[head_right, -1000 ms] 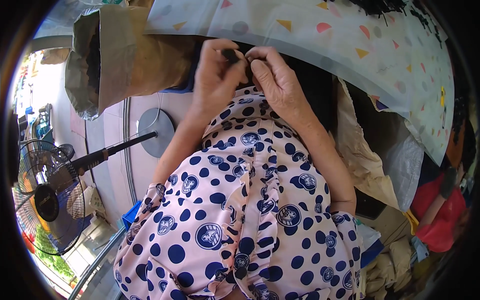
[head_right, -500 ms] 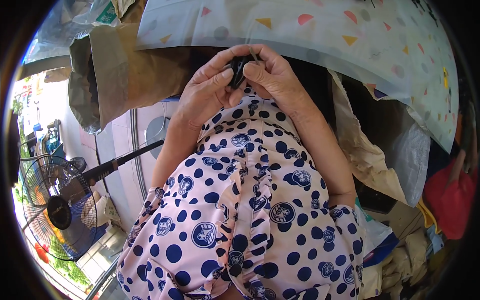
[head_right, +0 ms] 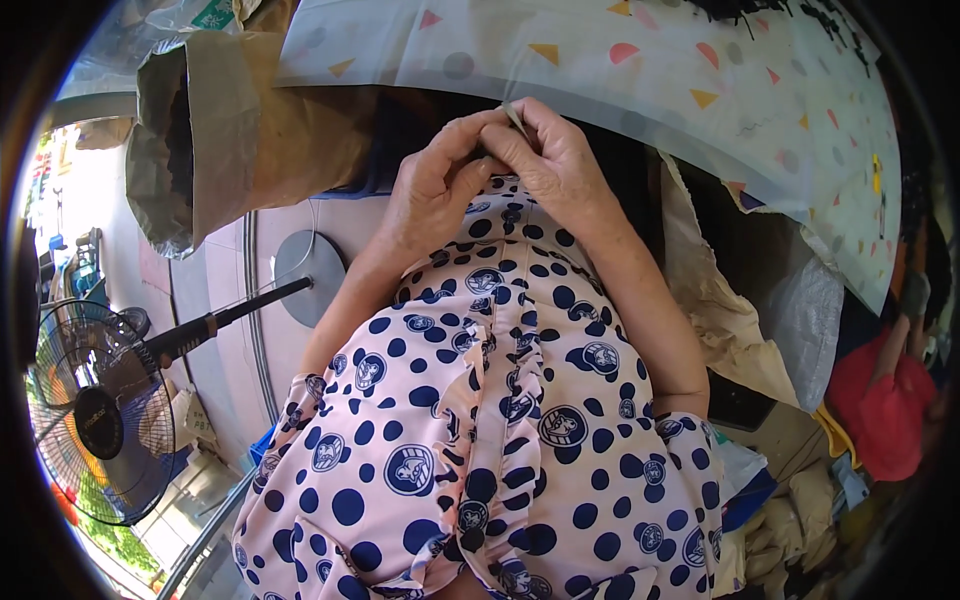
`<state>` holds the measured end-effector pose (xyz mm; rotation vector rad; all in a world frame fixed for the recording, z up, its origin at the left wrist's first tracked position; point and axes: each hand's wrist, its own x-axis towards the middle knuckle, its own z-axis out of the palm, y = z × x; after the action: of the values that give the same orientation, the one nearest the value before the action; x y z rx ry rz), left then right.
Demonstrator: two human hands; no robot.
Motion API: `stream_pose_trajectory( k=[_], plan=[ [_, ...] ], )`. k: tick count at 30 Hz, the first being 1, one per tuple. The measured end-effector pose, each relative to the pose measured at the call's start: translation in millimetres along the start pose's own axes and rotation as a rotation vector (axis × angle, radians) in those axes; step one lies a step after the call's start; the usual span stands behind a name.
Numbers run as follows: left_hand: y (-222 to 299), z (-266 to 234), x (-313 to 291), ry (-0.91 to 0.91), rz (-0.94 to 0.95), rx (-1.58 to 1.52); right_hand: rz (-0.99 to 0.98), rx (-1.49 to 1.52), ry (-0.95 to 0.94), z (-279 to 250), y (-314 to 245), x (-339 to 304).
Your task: Manual assembly or inspection of small black plastic components at a factory workstation.
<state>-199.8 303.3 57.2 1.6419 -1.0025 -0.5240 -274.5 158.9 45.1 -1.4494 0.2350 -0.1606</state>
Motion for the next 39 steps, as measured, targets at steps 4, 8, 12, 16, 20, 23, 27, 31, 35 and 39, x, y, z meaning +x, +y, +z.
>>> stream_pose_trajectory(
  k=[4, 8, 12, 16, 20, 23, 27, 31, 35, 39],
  plan=[
    [-10, 2, -2, 0.120, -0.100, -0.206, 0.127, 0.162, 0.028, 15, -17, -9],
    [-15, 6, 1, 0.267, -0.088, -0.310, 0.205, 0.251, -0.005, 23, -14, -6],
    [-23, 8, 3, 0.293, -0.017, -0.246, 0.212, 0.258, 0.012, 25, -13, -3],
    [-20, 10, 4, 0.296, -0.001, -0.209, 0.249, 0.322, 0.019, 23, -12, -4],
    [-9, 11, 6, 0.313, 0.028, -0.041, 0.271, 0.353, 0.098, 23, -6, -4],
    [-6, 12, 7, 0.342, 0.001, 0.078, 0.239, 0.218, 0.055, 22, -5, 0],
    [-3, 9, 14, 0.346, 0.030, 0.220, 0.212, 0.187, 0.016, 16, -9, 10],
    [-11, 9, 27, 0.341, -0.023, 0.169, 0.124, 0.133, 0.017, 11, -14, 19],
    [1, 5, 43, 0.264, -0.077, -0.396, 0.106, 0.231, 0.004, -1, -31, 14],
    [5, 2, 47, 0.194, -0.142, -0.574, 0.128, 0.229, -0.008, -8, -35, 14]
  ],
)
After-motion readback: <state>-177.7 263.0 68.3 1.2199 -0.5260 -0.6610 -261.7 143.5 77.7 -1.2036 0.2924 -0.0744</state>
